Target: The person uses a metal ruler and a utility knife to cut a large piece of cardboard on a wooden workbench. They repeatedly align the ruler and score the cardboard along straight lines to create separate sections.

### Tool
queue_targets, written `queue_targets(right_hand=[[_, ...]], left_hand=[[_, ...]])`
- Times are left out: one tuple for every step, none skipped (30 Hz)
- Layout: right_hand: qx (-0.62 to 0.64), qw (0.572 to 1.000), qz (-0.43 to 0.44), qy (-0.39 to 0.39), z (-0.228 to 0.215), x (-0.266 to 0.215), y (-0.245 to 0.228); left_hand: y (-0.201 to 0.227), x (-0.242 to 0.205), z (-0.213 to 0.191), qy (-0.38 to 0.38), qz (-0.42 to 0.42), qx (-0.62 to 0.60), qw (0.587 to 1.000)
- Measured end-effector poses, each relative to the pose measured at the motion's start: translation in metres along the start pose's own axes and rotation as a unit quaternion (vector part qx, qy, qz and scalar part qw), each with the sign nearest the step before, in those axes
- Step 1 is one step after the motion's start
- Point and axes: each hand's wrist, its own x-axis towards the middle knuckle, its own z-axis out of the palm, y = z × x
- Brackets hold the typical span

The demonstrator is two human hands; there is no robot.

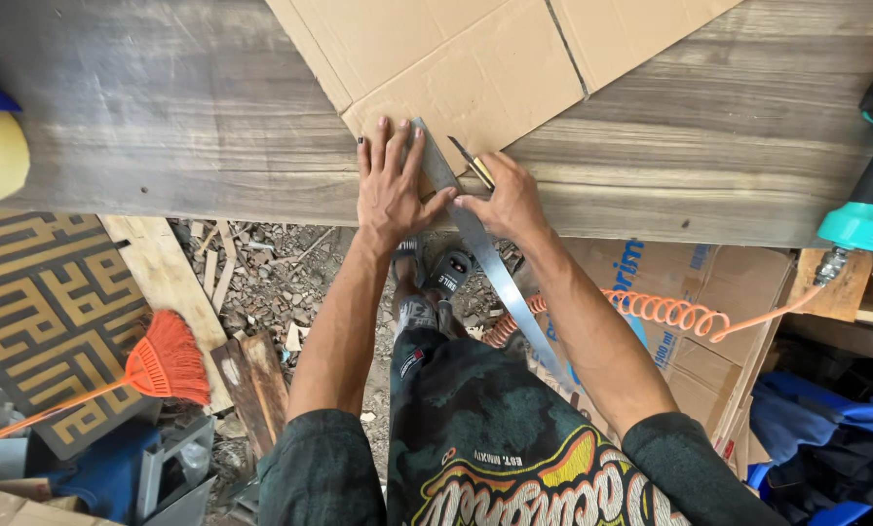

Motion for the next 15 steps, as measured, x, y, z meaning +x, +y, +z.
queue_targets(right_hand=[[-0.002, 1.000, 0.000, -0.003, 0.001, -0.001, 0.001], [0.018, 1.000, 0.007, -0.003, 0.001, -0.001, 0.000], [0.039, 0.999, 0.014, -0.003, 0.001, 0.000, 0.000], [0.038, 0.999, 0.015, -0.002, 0.000, 0.001, -0.004], [0.042, 0.999, 0.025, 0.000, -0.003, 0.002, -0.007], [0.048, 0.998, 0.036, 0.005, -0.003, 0.003, -0.012], [0.049, 0.998, 0.039, 0.007, -0.003, 0.003, -0.015], [0.051, 0.998, 0.046, 0.009, -0.006, 0.004, -0.018], [0.054, 0.997, 0.053, 0.011, -0.008, 0.005, -0.022], [0.050, 0.997, 0.058, 0.015, -0.009, 0.004, -0.023], [0.056, 0.996, 0.067, 0.019, -0.008, 0.003, -0.025], [0.063, 0.995, 0.070, 0.021, -0.009, 0.007, -0.027], [0.057, 0.996, 0.068, 0.023, -0.010, 0.007, -0.029], [0.063, 0.995, 0.073, 0.022, -0.010, 0.006, -0.031], [0.070, 0.994, 0.077, 0.022, -0.009, 0.005, -0.033]], left_hand=[[0.002, -0.002, 0.000, 0.000, -0.003, -0.003, 1.000], [0.002, -0.002, -0.002, -0.011, -0.005, -0.004, 1.000], [0.003, -0.001, -0.004, -0.022, -0.007, -0.006, 1.000], [0.003, -0.001, -0.005, -0.022, -0.006, -0.008, 1.000], [0.004, 0.000, -0.006, -0.037, -0.011, -0.007, 0.999], [0.003, 0.000, -0.008, -0.055, -0.013, -0.004, 0.998], [0.001, -0.004, -0.007, -0.057, -0.009, -0.004, 0.998], [0.001, -0.003, -0.005, -0.035, 0.000, -0.011, 0.999], [0.000, -0.002, -0.004, -0.014, 0.010, -0.017, 1.000], [0.001, -0.001, -0.007, -0.014, 0.015, -0.023, 1.000], [0.002, -0.001, -0.011, -0.028, 0.012, -0.023, 0.999], [0.001, 0.001, -0.015, -0.037, 0.005, -0.020, 0.999], [0.003, 0.002, -0.015, -0.033, 0.006, -0.023, 0.999], [0.002, 0.002, -0.015, -0.055, 0.002, -0.019, 0.998], [0.002, 0.001, -0.016, -0.078, -0.002, -0.014, 0.997]])
